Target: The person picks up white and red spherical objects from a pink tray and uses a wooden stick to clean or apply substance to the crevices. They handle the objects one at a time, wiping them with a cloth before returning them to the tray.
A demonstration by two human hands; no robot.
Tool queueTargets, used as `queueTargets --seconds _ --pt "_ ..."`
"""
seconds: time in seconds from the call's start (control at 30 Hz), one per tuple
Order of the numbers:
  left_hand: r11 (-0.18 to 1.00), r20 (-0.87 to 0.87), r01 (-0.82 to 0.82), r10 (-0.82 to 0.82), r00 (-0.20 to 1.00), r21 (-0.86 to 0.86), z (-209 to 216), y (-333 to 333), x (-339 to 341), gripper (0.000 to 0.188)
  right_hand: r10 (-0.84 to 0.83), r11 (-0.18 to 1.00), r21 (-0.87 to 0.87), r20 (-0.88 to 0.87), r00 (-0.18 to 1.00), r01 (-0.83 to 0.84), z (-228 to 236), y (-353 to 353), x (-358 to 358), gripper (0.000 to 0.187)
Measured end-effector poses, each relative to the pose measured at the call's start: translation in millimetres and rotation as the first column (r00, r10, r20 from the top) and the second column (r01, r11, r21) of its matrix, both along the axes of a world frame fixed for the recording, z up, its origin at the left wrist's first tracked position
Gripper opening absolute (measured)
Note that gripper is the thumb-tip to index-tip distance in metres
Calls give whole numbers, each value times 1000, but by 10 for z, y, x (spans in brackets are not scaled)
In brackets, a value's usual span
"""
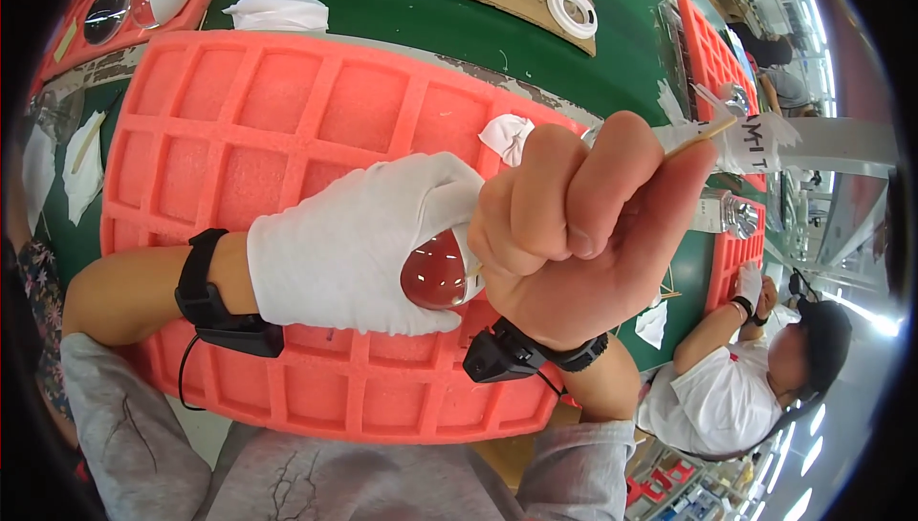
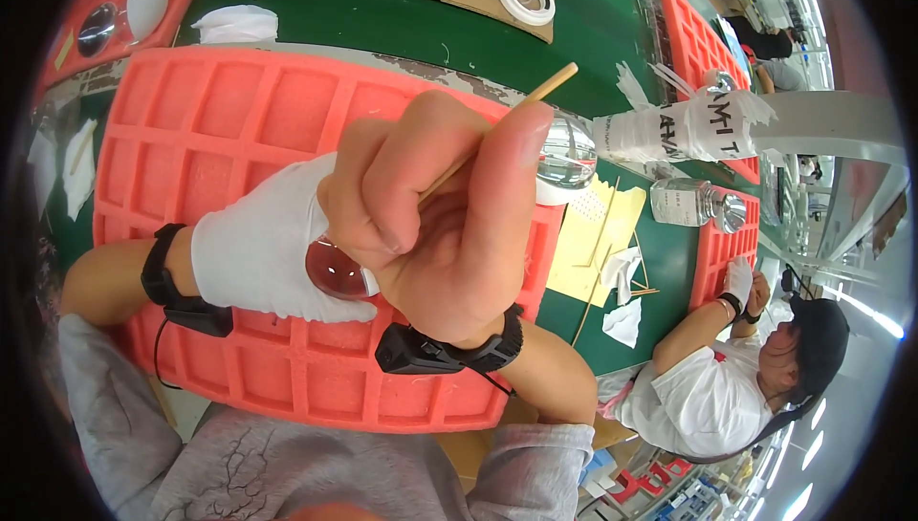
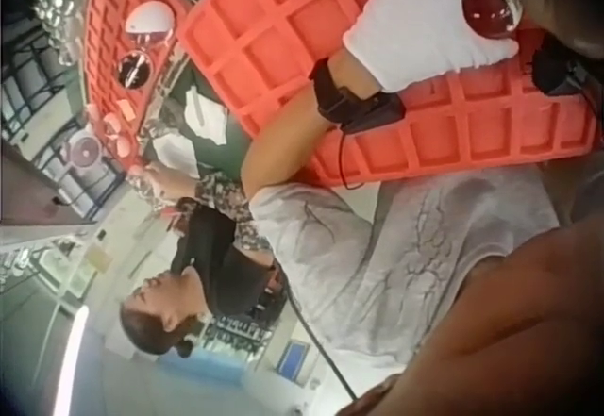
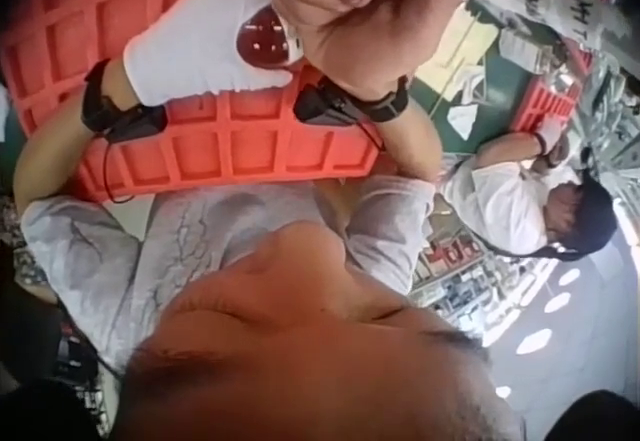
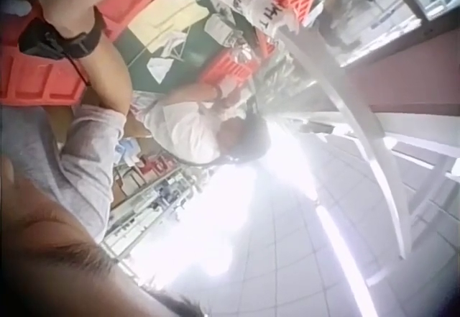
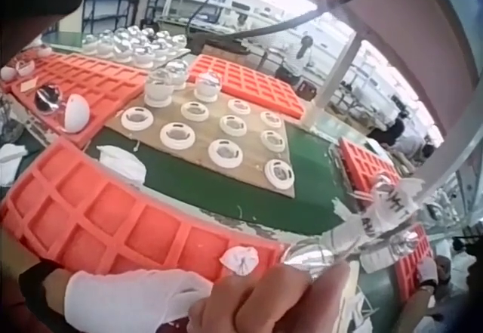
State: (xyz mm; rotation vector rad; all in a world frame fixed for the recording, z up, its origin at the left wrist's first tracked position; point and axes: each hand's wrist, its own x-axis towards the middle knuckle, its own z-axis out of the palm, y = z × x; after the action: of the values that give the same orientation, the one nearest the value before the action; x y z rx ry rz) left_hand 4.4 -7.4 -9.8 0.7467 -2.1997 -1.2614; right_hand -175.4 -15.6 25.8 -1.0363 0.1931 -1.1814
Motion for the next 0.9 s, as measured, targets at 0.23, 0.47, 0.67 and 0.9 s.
queueTargets --seconds 0.23,0.47,0.67,0.9 --pt "997 -32 -22 25 999 73 32 -1 -18 69 39 996 80 134 990 -50 -56 -58 -38 54" --pt "994 17 -23 22 1000 104 80 -22 5 67 17 966 251 200 980 -68 -46 -97 -16 57" --pt "984 5 -3 2 1000 180 27 -26 -32 64 39 994 96 38 998 -43 -28 -34 25 64" --pt "974 -58 15 -2 998 224 -31 -30 -48 60 189 965 152 173 967 -215 -68 -167 -87 57"
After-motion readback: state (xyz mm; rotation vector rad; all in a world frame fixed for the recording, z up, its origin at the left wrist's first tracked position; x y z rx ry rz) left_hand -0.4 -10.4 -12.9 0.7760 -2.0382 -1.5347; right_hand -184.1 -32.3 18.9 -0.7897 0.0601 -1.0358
